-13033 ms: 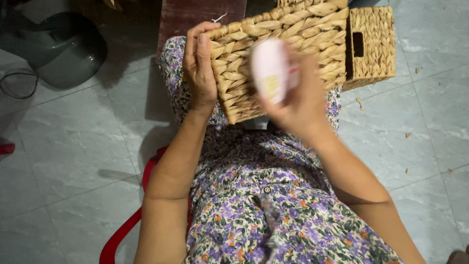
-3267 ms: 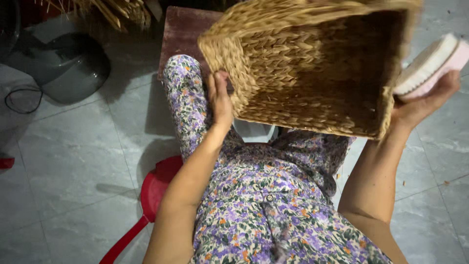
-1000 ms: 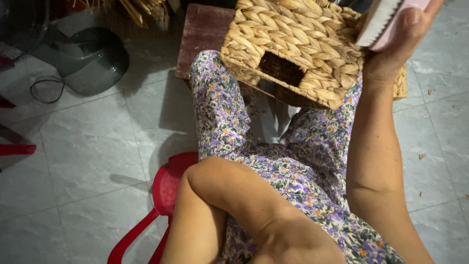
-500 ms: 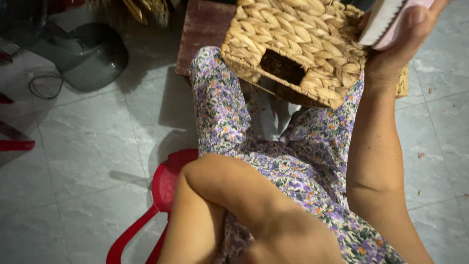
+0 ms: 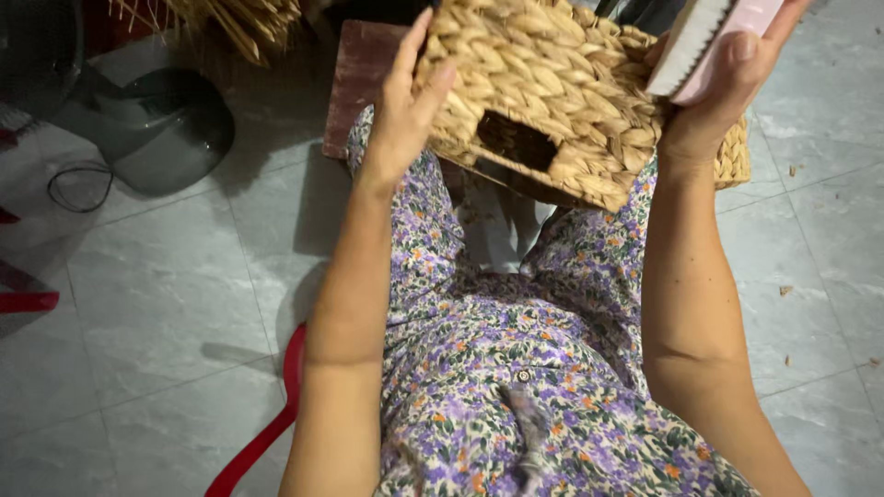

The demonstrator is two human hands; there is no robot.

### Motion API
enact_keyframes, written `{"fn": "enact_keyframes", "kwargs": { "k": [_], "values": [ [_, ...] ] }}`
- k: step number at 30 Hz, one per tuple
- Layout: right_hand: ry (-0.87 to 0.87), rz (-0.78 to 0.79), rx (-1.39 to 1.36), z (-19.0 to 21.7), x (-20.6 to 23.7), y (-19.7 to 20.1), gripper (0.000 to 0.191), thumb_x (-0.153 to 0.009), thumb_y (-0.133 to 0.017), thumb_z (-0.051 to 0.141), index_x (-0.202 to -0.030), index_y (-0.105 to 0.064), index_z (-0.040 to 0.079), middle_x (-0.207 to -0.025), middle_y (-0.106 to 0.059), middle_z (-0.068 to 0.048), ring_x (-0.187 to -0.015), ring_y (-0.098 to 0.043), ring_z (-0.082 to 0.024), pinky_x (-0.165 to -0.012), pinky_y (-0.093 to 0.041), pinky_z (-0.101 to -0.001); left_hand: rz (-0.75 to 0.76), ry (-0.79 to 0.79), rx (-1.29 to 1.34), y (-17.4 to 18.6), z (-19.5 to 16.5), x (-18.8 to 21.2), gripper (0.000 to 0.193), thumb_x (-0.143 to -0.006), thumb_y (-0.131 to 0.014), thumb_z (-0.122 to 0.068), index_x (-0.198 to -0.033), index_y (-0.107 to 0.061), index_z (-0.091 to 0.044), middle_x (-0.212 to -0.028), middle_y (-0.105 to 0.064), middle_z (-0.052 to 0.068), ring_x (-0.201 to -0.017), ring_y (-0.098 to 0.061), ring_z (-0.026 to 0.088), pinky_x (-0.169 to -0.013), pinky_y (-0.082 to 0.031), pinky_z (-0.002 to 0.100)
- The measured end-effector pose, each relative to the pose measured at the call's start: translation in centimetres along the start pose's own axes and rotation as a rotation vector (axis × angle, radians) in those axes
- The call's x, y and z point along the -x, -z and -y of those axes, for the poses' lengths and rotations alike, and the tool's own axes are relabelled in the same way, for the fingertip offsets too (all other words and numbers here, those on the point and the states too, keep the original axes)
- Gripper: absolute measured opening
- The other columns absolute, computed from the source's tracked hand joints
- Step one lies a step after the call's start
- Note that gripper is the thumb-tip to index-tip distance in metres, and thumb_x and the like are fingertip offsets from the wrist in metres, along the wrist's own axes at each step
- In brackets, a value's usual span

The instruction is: The person sits cross-legged on a red chair and uses a pink brush to repeatedly rub the surface of a rectangular woven basket. The basket is held on the lap and rotated to access different sides while brushing continues.

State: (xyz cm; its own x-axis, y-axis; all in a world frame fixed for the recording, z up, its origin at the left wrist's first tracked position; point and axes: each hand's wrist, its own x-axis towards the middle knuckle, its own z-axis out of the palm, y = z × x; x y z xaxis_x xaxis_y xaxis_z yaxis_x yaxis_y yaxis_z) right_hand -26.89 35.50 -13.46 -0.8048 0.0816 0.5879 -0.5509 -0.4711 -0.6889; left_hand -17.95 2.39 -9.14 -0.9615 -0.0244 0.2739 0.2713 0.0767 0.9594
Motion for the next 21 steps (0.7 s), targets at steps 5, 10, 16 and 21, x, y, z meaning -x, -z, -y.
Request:
{"fn": "enact_keyframes", "kwargs": {
  "k": [5,10,16,21],
  "values": [
    [0.04,0.008,0.049,0.3,-0.1,-1.0,0.091,-0.102,-0.071,0.048,-0.165,-0.016,0.013,-0.131,-0.056,-0.012,-0.097,-0.06,-0.022,-0.081,-0.051,-0.0365,-0.084,0.0,-0.169,-0.4,0.5,2.4,0.065,-0.111,-0.053,-0.03,-0.166,-0.023,-0.011,-0.119,-0.068,0.013,-0.088,-0.054,0.016,-0.075,-0.046,0.033],
    [-0.026,0.01,0.081,1.9,-0.7,-1.8,0.099,-0.088,-0.074,0.055,-0.16,-0.02,0.012,-0.119,-0.053,-0.012,-0.094,-0.061,-0.024,-0.078,-0.053,-0.0381,-0.16,-0.016,-0.109,-2.7,-1.1,5.2,0.062,-0.115,-0.044,-0.028,-0.169,-0.018,-0.012,-0.099,-0.067,0.004,-0.062,-0.048,0.006,-0.051,-0.044,0.026],
    [-0.022,0.106,0.484,3.8,-2.5,-4.3,0.077,-0.106,-0.075,0.039,-0.162,-0.032,0.008,-0.135,-0.052,-0.009,-0.121,-0.052,-0.017,-0.106,-0.044,-0.0323,-0.174,-0.164,-0.075,-3.2,-0.6,5.7,0.052,-0.121,-0.041,-0.021,-0.167,-0.017,-0.01,-0.157,-0.049,0.017,-0.125,-0.057,0.019,-0.112,-0.048,0.033],
    [-0.201,0.128,0.796,5.2,-1.7,-12.9,0.083,-0.092,-0.08,0.044,-0.149,-0.031,0.008,-0.136,-0.061,-0.011,-0.122,-0.066,-0.022,-0.107,-0.058,-0.038,-0.14,-0.2,0.0,-3.5,-0.1,3.1,0.054,-0.121,-0.041,-0.018,-0.166,-0.014,-0.011,-0.173,-0.023,0.016,-0.158,-0.031,0.022,-0.132,-0.026,0.035]
  ]
}}
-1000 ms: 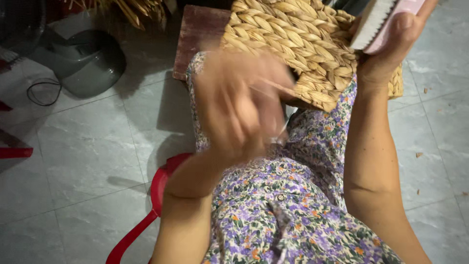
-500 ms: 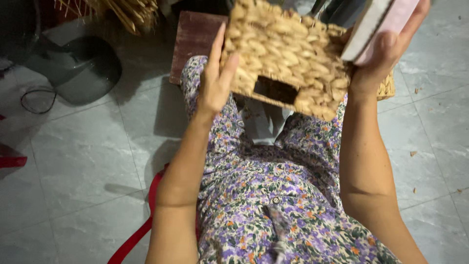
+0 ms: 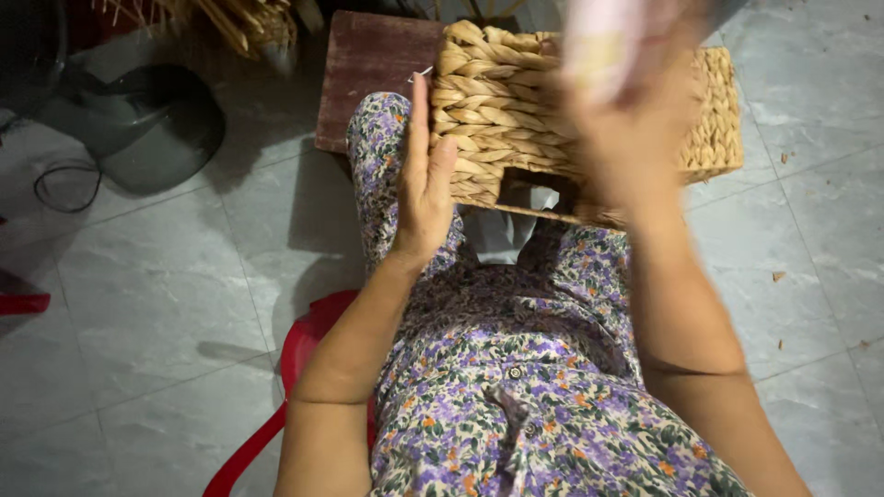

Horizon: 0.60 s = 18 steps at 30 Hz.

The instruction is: The person sits cross-legged on a red chair and uses a pink brush to repeatedly rub the surface of a rectangular woven basket. The basket is held on the lap and rotated to access different sides while brushing continues.

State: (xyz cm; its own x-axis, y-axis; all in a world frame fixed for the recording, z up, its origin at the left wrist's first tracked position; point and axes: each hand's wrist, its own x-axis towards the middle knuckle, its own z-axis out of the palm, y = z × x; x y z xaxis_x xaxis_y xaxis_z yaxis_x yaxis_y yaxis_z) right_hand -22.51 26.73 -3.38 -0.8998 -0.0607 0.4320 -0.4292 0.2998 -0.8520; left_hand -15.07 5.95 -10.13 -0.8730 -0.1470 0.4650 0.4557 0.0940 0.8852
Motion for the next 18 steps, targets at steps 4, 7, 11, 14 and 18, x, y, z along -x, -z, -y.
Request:
{"fn": "enact_keyframes", "kwargs": {
  "k": [4,7,11,14,18],
  "values": [
    [0.358,0.208,0.519,4.3,2.8,-3.4,0.091,-0.092,-0.086,0.05,-0.161,-0.04,0.015,-0.116,-0.054,-0.016,-0.104,-0.056,-0.032,-0.091,-0.045,-0.0478,0.057,-0.191,-0.164,0.0,-0.2,-1.5,0.051,-0.121,-0.038,-0.02,-0.168,-0.018,-0.017,-0.174,-0.014,0.012,-0.155,-0.03,0.018,-0.133,-0.032,0.034],
    [0.301,0.216,0.577,4.0,3.9,-2.0,0.086,-0.089,-0.086,0.05,-0.157,-0.046,0.015,-0.114,-0.055,-0.016,-0.098,-0.056,-0.03,-0.084,-0.044,-0.0461,0.063,-0.152,-0.417,0.3,-0.8,-0.9,0.052,-0.116,-0.041,-0.015,-0.166,-0.03,-0.014,-0.161,-0.033,0.015,-0.136,-0.047,0.02,-0.122,-0.039,0.034],
    [0.262,0.162,0.513,1.1,3.9,2.9,0.073,-0.096,-0.085,0.04,-0.151,-0.047,0.009,-0.129,-0.061,-0.016,-0.116,-0.062,-0.032,-0.101,-0.05,-0.0475,0.048,-0.027,-0.413,0.4,-1.2,0.0,0.054,-0.113,-0.049,-0.013,-0.165,-0.034,-0.014,-0.134,-0.049,0.011,-0.123,-0.05,0.022,-0.117,-0.039,0.036],
    [0.223,0.047,0.404,-1.0,4.8,7.0,0.064,-0.101,-0.08,0.026,-0.151,-0.045,0.008,-0.143,-0.06,-0.016,-0.133,-0.063,-0.032,-0.115,-0.052,-0.0431,0.059,0.005,-0.396,0.6,-0.8,-0.2,0.06,-0.107,-0.054,-0.012,-0.164,-0.036,-0.016,-0.131,-0.048,0.011,-0.123,-0.049,0.023,-0.115,-0.04,0.038],
    [0.21,-0.038,0.302,-2.8,6.8,7.9,0.064,-0.105,-0.078,0.02,-0.154,-0.04,0.002,-0.153,-0.054,-0.019,-0.145,-0.055,-0.033,-0.122,-0.043,-0.0418,0.037,0.014,-0.408,0.5,0.5,-0.4,0.062,-0.105,-0.056,-0.013,-0.164,-0.039,-0.019,-0.126,-0.045,0.01,-0.115,-0.047,0.022,-0.116,-0.04,0.039]
  ]
}}
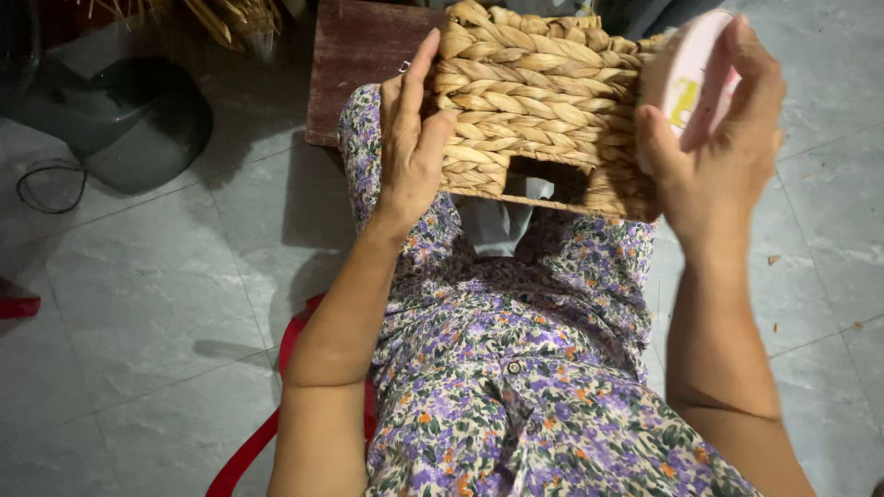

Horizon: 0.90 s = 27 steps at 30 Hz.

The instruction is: The person sits cross-legged on a red chair and uses a pink brush to repeatedly rub the surface of a rectangular woven basket. The basket is held on the lap and rotated to access different sides while brushing continues.

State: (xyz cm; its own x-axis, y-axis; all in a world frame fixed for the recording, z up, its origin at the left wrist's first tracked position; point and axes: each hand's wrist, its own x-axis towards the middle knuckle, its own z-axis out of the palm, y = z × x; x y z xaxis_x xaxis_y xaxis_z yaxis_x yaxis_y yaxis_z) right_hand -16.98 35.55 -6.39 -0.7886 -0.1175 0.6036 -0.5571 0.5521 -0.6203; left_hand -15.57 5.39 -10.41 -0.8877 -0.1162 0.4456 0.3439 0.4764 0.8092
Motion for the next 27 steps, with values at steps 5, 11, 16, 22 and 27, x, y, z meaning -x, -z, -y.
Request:
{"fn": "enact_keyframes", "kwargs": {
  "k": [5,11,16,22,27],
  "values": [
    [0.057,-0.023,0.137,3.7,-1.3,-6.1,0.068,-0.103,-0.087,0.035,-0.147,-0.045,0.004,-0.134,-0.058,-0.015,-0.126,-0.06,-0.032,-0.108,-0.048,-0.0443,-0.045,0.002,0.041,-1.3,2.0,0.4,0.059,-0.106,-0.051,-0.015,-0.164,-0.038,-0.018,-0.125,-0.044,0.011,-0.119,-0.046,0.023,-0.114,-0.04,0.04],
    [0.214,0.161,0.172,8.4,-3.4,-9.9,0.085,-0.092,-0.091,0.045,-0.154,-0.048,0.006,-0.114,-0.058,-0.019,-0.104,-0.057,-0.035,-0.09,-0.044,-0.0469,-0.049,-0.051,0.215,-2.4,2.7,-0.3,0.053,-0.108,-0.038,-0.021,-0.161,-0.038,-0.022,-0.128,-0.053,0.006,-0.114,-0.055,0.018,-0.098,-0.052,0.036],
    [0.105,0.127,0.095,4.4,-3.4,-4.5,0.065,-0.1,-0.086,0.032,-0.145,-0.047,0.005,-0.129,-0.061,-0.017,-0.119,-0.062,-0.032,-0.103,-0.049,-0.0457,0.014,0.028,-0.071,-0.2,1.7,-0.7,0.057,-0.104,-0.054,-0.021,-0.16,-0.04,-0.017,-0.121,-0.046,0.01,-0.113,-0.048,0.022,-0.104,-0.044,0.042],
    [-0.057,0.015,0.068,0.6,-1.0,0.2,0.063,-0.099,-0.073,0.018,-0.15,-0.038,0.003,-0.146,-0.056,-0.016,-0.136,-0.061,-0.03,-0.114,-0.052,-0.041,-0.038,-0.007,0.055,-0.8,2.5,-2.2,0.05,-0.111,-0.049,-0.028,-0.16,-0.043,-0.019,-0.132,-0.044,0.011,-0.121,-0.041,0.024,-0.116,-0.042,0.041],
    [0.01,0.006,0.132,5.5,-2.0,-5.1,0.067,-0.102,-0.089,0.026,-0.144,-0.043,0.003,-0.139,-0.059,-0.017,-0.129,-0.062,-0.031,-0.111,-0.051,-0.043,-0.124,-0.038,0.181,-1.5,3.3,-1.0,0.042,-0.121,-0.04,-0.039,-0.156,-0.044,-0.017,-0.148,-0.045,0.011,-0.144,-0.039,0.022,-0.127,-0.032,0.036]
  ]
}}
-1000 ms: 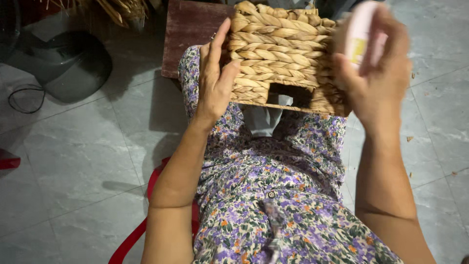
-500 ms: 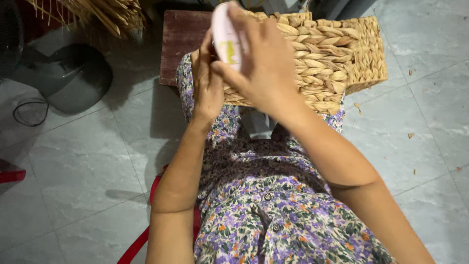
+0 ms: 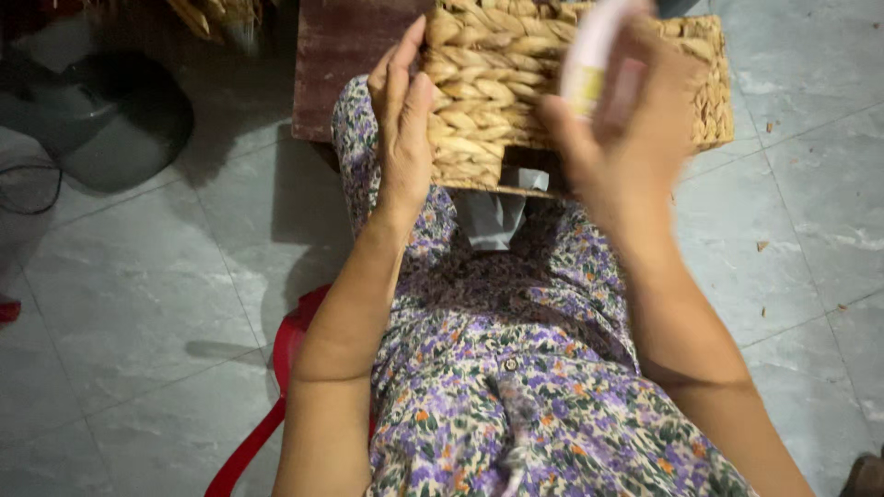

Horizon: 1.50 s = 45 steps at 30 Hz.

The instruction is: The person sits cross-legged on a red chair and uses a pink brush to repeatedly rub the surface of a rectangular woven basket. The basket is held on the lap and rotated to access different sides while brushing continues.

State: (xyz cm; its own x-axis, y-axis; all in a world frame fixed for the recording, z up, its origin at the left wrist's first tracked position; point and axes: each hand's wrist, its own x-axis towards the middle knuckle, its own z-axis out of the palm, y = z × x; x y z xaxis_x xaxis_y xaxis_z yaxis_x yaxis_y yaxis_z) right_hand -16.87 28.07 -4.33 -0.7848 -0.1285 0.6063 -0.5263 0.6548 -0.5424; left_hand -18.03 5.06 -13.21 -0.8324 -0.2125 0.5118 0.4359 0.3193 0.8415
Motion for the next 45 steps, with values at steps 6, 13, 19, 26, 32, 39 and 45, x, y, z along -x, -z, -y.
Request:
{"fn": "enact_keyframes", "kwargs": {
  "k": [6,13,19,26,32,39,45],
  "values": [
    [-0.116,0.455,0.081,8.1,-2.4,-3.9,0.084,-0.089,-0.085,0.047,-0.151,-0.043,0.01,-0.122,-0.058,-0.022,-0.109,-0.061,-0.035,-0.093,-0.049,-0.0475,0.034,0.054,0.116,-0.1,-0.3,0.1,0.041,-0.118,-0.045,-0.035,-0.154,-0.046,-0.014,-0.149,-0.045,0.01,-0.142,-0.044,0.022,-0.122,-0.04,0.037],
    [0.01,0.215,-0.094,3.2,-1.8,0.0,0.074,-0.096,-0.087,0.035,-0.149,-0.045,0.004,-0.139,-0.06,-0.017,-0.13,-0.064,-0.03,-0.11,-0.053,-0.0421,0.028,0.005,0.001,1.3,-0.7,-4.4,0.04,-0.115,-0.05,-0.029,-0.151,-0.046,-0.013,-0.15,-0.045,0.008,-0.139,-0.05,0.023,-0.117,-0.049,0.038],
    [-0.134,0.064,-0.057,-1.6,0.9,5.7,0.072,-0.1,-0.081,0.028,-0.152,-0.039,0.001,-0.151,-0.055,-0.018,-0.142,-0.056,-0.029,-0.123,-0.046,-0.0413,0.153,-0.019,0.306,0.0,-0.2,-7.1,0.038,-0.119,-0.052,-0.031,-0.151,-0.052,-0.012,-0.147,-0.054,0.007,-0.137,-0.051,0.018,-0.12,-0.04,0.033],
    [-0.103,0.115,-0.129,3.6,0.1,-1.1,0.084,-0.095,-0.09,0.041,-0.15,-0.042,-0.001,-0.141,-0.059,-0.019,-0.131,-0.062,-0.032,-0.112,-0.05,-0.0436,0.188,0.018,0.456,0.4,0.9,-5.7,0.037,-0.12,-0.042,-0.037,-0.148,-0.049,-0.014,-0.15,-0.052,0.003,-0.14,-0.051,0.015,-0.124,-0.039,0.031],
    [0.116,0.242,0.002,8.4,-2.3,-3.9,0.083,-0.087,-0.091,0.042,-0.147,-0.048,0.004,-0.12,-0.058,-0.021,-0.101,-0.064,-0.037,-0.082,-0.051,-0.0468,0.296,0.132,0.951,0.5,0.3,-6.6,0.038,-0.12,-0.041,-0.036,-0.148,-0.052,-0.013,-0.122,-0.06,0.006,-0.097,-0.059,0.017,-0.083,-0.051,0.033],
    [-0.124,0.114,-0.068,0.7,-0.9,2.6,0.07,-0.099,-0.086,0.032,-0.149,-0.043,0.007,-0.144,-0.061,-0.014,-0.133,-0.066,-0.03,-0.11,-0.055,-0.0415,0.178,0.07,0.529,0.5,-1.4,-6.2,0.029,-0.121,-0.047,-0.033,-0.141,-0.055,-0.013,-0.123,-0.057,-0.001,-0.111,-0.054,0.01,-0.106,-0.046,0.027],
    [-0.268,0.006,-0.087,-1.2,1.1,4.8,0.076,-0.099,-0.083,0.029,-0.154,-0.035,0.008,-0.151,-0.052,-0.017,-0.139,-0.059,-0.029,-0.113,-0.055,-0.0392,0.174,0.078,0.486,0.4,-2.1,-5.9,0.034,-0.118,-0.045,-0.036,-0.144,-0.054,-0.015,-0.126,-0.058,0.001,-0.117,-0.055,0.012,-0.113,-0.046,0.03]
  ]
}}
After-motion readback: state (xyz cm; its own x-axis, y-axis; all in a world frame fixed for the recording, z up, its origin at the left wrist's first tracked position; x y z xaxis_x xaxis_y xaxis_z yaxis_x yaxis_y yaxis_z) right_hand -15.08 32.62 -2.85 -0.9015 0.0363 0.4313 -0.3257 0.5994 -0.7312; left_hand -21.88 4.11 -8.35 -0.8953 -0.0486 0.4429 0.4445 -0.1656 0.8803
